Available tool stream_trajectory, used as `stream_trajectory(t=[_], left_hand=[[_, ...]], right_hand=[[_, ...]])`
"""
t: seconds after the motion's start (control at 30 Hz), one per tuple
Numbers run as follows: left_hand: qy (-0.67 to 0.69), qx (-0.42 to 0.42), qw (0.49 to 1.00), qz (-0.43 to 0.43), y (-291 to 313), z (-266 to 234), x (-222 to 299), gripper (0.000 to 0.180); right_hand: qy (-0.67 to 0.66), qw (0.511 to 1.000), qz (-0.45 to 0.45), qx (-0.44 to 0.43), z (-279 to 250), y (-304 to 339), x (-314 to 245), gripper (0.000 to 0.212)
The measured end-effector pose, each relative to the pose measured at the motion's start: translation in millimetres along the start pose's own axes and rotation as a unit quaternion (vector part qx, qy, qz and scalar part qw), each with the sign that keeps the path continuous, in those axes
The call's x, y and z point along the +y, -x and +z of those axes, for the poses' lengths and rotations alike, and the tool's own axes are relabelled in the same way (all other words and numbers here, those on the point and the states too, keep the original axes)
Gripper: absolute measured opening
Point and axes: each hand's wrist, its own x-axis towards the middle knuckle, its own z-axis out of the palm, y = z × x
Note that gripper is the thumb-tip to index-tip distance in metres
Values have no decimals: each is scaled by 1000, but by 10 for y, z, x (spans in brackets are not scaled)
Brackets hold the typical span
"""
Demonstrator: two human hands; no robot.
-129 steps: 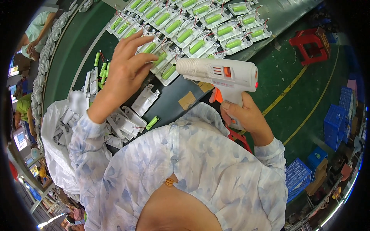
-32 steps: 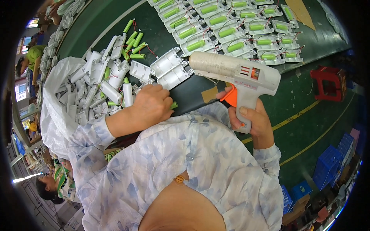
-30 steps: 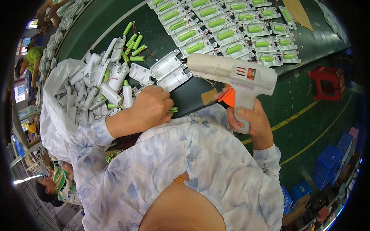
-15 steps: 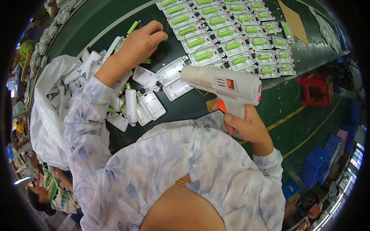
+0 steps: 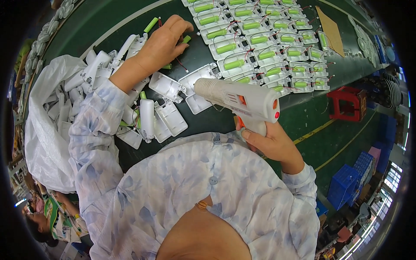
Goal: The person assembles battery packs by placing batteries into plastic housings and securing them with a hot glue gun.
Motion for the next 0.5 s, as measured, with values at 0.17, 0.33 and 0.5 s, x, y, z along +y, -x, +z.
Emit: stream_trajectory(t=[0.17,0.33,0.5], left_hand=[[-82,-32,996,-6,-33,0,-3,18],[-179,-100,979,-3,-129,18,53,12],[-222,-70,972,16,-183,30,22,12]], right_hand=[[18,999,29,-15,-115,43,66,43],[28,1000,5,-2,-132,57,141,42],[-9,1000,10,-18,-144,65,149,44]])
